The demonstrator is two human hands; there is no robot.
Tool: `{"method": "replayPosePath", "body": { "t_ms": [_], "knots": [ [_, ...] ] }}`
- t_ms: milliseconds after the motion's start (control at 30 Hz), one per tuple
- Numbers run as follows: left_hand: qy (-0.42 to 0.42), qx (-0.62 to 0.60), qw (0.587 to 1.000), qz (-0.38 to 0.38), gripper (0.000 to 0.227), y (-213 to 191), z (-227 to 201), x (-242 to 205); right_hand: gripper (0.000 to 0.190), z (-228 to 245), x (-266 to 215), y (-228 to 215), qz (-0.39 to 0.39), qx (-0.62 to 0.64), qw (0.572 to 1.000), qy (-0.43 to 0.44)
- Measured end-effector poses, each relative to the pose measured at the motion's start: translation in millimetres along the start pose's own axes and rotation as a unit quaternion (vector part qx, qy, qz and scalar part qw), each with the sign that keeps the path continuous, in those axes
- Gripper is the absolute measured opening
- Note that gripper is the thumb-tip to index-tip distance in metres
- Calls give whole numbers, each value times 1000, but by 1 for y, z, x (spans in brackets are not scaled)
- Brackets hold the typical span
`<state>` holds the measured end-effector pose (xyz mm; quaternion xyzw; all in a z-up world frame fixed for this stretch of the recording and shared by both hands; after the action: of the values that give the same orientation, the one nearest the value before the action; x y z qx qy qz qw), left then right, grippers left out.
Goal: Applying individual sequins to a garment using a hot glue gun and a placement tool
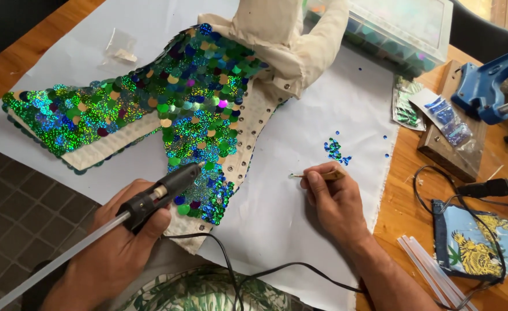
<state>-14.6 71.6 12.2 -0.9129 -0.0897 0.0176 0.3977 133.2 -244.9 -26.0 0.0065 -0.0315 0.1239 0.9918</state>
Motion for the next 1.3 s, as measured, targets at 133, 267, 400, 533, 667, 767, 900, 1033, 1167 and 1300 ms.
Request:
{"method": "replayPosePath", "body": {
  "t_ms": [133, 267, 400, 533, 667, 767, 900, 1033, 1167, 1300],
  "knots": [
    [-3, 15, 1000, 5, 41, 4, -5, 9, 17, 3, -1, 1, 9, 10, 1000, -15],
    [-22, 37, 998, 56, 45, 6, -10, 18, 15, 3, -2, 7, -1, 11, 1000, -10],
    [-34, 112, 988, 105, 43, 11, -15, 28, 16, 5, -3, 7, 1, -5, 1000, -14],
    [-137, 148, 964, 176, 41, 8, -24, 33, 16, 3, -2, 6, 7, 2, 1000, -18],
    [-142, 203, 939, 236, 46, 17, -29, 39, 15, 1, -2, 5, 5, 6, 1000, -13],
    [-117, 237, 930, 255, 51, 22, -32, 44, 15, -1, -1, 5, 6, 9, 1000, -9],
    [-80, 258, 922, 276, 56, 26, -39, 49, 14, -1, 0, 4, 3, 10, 1000, -7],
    [-104, 259, 919, 279, 54, 25, -33, 49, 13, -1, -1, 4, 1, 2, 1000, 0],
    [-86, 267, 916, 285, 57, 28, -33, 49, 13, -1, -1, 6, 2, 9, 1000, 2],
    [-67, 277, 915, 286, 58, 30, -33, 51, 14, -1, -1, 6, 3, 0, 1000, 8]
  ]
}}
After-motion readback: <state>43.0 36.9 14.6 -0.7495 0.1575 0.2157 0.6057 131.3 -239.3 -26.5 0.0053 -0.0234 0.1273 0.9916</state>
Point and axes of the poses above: each hand's wrist, its own x-axis towards the middle knuckle, its own y-axis out of the palm, z = x × y, the point moved 9 cm from there along x, towards the middle knuckle, and after that the axes turned 13 degrees about x, right-handed, at the moved point
